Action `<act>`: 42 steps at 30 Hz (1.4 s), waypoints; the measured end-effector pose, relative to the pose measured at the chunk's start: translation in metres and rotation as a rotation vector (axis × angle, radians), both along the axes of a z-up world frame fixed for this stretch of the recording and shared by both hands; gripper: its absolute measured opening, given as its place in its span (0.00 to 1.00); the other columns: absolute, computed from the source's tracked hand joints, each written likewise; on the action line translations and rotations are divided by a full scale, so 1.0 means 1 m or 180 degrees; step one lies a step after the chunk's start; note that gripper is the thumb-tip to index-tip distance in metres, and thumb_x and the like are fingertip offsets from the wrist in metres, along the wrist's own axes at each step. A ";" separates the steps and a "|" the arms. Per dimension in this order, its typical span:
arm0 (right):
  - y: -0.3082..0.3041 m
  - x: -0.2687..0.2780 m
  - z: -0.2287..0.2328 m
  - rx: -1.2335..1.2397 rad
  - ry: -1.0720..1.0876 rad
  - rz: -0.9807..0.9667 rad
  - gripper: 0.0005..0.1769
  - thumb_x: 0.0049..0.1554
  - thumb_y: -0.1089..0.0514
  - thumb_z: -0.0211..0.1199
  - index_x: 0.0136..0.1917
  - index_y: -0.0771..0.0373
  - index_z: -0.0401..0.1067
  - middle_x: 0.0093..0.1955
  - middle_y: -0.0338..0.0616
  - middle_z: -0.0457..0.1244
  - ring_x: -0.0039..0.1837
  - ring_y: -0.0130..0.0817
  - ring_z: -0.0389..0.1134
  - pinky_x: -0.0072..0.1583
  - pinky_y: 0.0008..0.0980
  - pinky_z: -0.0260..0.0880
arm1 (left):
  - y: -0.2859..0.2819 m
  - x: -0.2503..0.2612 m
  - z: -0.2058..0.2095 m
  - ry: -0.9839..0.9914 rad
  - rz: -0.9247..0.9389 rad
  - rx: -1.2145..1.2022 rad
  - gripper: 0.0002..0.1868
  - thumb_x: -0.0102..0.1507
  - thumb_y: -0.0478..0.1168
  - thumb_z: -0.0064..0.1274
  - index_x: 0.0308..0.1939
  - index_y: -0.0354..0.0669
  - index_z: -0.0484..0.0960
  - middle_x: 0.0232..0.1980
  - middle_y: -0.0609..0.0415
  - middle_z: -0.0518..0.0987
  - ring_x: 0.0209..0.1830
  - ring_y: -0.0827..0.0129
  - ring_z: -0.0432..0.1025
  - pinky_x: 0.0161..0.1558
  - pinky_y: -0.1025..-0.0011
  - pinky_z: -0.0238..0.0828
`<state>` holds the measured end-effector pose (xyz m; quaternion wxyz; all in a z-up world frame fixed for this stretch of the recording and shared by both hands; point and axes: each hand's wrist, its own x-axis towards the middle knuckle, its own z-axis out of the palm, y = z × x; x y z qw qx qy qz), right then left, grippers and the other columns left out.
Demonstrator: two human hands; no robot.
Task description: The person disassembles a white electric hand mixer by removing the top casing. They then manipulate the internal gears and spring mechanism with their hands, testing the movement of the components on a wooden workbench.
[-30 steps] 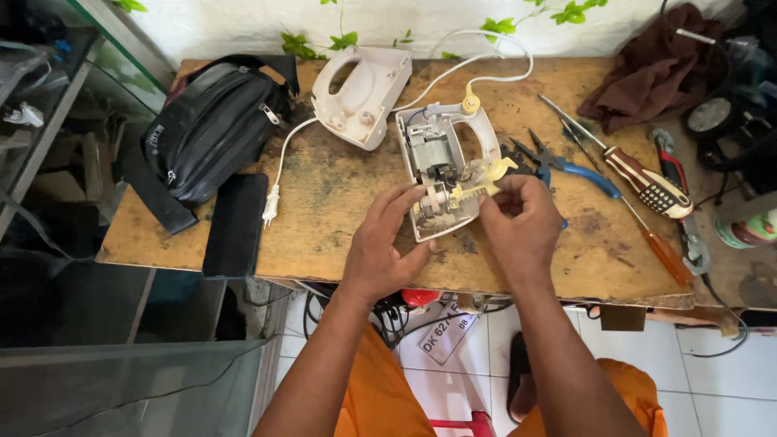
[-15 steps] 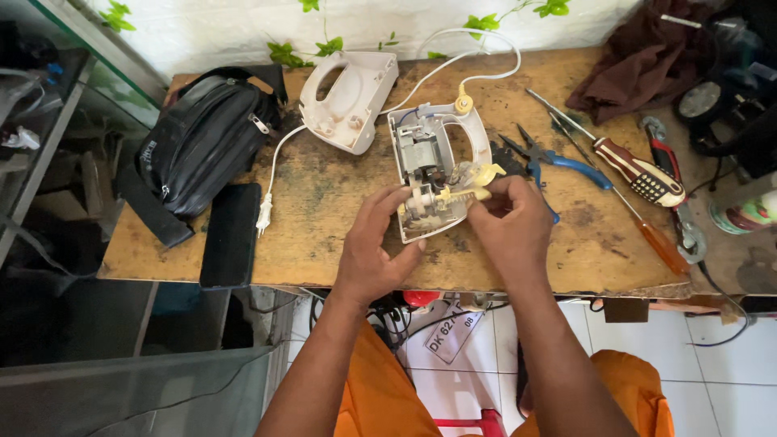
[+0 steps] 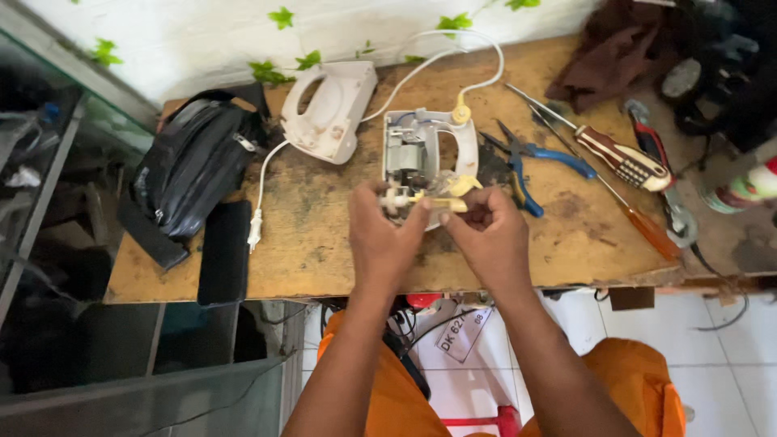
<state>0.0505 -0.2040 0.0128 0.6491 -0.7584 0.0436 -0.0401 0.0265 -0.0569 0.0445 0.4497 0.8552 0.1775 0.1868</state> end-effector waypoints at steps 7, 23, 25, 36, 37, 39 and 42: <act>-0.003 -0.001 0.001 0.0432 0.0241 0.0157 0.10 0.56 0.63 0.66 0.52 0.62 0.80 0.39 0.48 0.68 0.42 0.30 0.71 0.45 0.31 0.77 | 0.008 -0.003 -0.021 -0.0329 -0.0136 0.0121 0.35 0.52 0.51 0.71 0.56 0.44 0.70 0.51 0.40 0.74 0.56 0.37 0.74 0.57 0.47 0.72; -0.026 0.006 -0.012 0.1143 0.0487 0.0977 0.21 0.57 0.72 0.59 0.64 0.66 0.74 0.48 0.51 0.71 0.51 0.35 0.75 0.54 0.34 0.81 | 0.022 0.007 -0.019 -0.0246 -0.0224 -0.0765 0.31 0.49 0.38 0.71 0.54 0.43 0.74 0.50 0.43 0.79 0.46 0.63 0.75 0.47 0.66 0.78; -0.028 0.004 -0.009 0.1196 0.0500 0.0977 0.21 0.57 0.72 0.59 0.64 0.66 0.73 0.48 0.51 0.70 0.51 0.35 0.74 0.54 0.34 0.82 | 0.030 0.009 -0.022 -0.0322 -0.0344 -0.0781 0.31 0.49 0.37 0.71 0.54 0.41 0.73 0.51 0.41 0.79 0.46 0.63 0.74 0.48 0.65 0.77; -0.027 -0.003 -0.016 -0.0218 -0.0744 0.1215 0.20 0.52 0.60 0.72 0.60 0.57 0.80 0.42 0.49 0.70 0.49 0.44 0.75 0.51 0.40 0.76 | 0.059 0.022 -0.045 -0.0678 -0.0969 -0.0902 0.32 0.50 0.35 0.74 0.53 0.39 0.72 0.55 0.41 0.78 0.52 0.62 0.72 0.53 0.65 0.76; -0.027 -0.002 -0.016 -0.0220 -0.0739 0.1240 0.20 0.52 0.60 0.72 0.60 0.57 0.80 0.42 0.49 0.70 0.49 0.44 0.75 0.51 0.40 0.76 | 0.058 0.022 -0.045 -0.0677 -0.0943 -0.0906 0.32 0.50 0.35 0.74 0.53 0.39 0.72 0.55 0.41 0.78 0.52 0.62 0.72 0.53 0.65 0.76; -0.025 -0.002 -0.017 -0.0088 -0.0836 0.1244 0.18 0.54 0.59 0.71 0.60 0.59 0.80 0.42 0.49 0.70 0.51 0.44 0.75 0.55 0.40 0.74 | 0.058 0.021 -0.044 -0.0841 -0.0995 -0.0842 0.32 0.50 0.36 0.75 0.54 0.40 0.75 0.57 0.41 0.80 0.54 0.62 0.74 0.54 0.65 0.76; -0.025 0.000 -0.013 -0.0221 -0.0796 0.1427 0.18 0.54 0.58 0.72 0.59 0.58 0.80 0.42 0.49 0.71 0.51 0.44 0.75 0.56 0.43 0.73 | 0.061 0.020 -0.043 -0.0759 -0.0947 -0.0745 0.31 0.50 0.35 0.73 0.56 0.43 0.78 0.56 0.44 0.81 0.54 0.63 0.75 0.54 0.66 0.77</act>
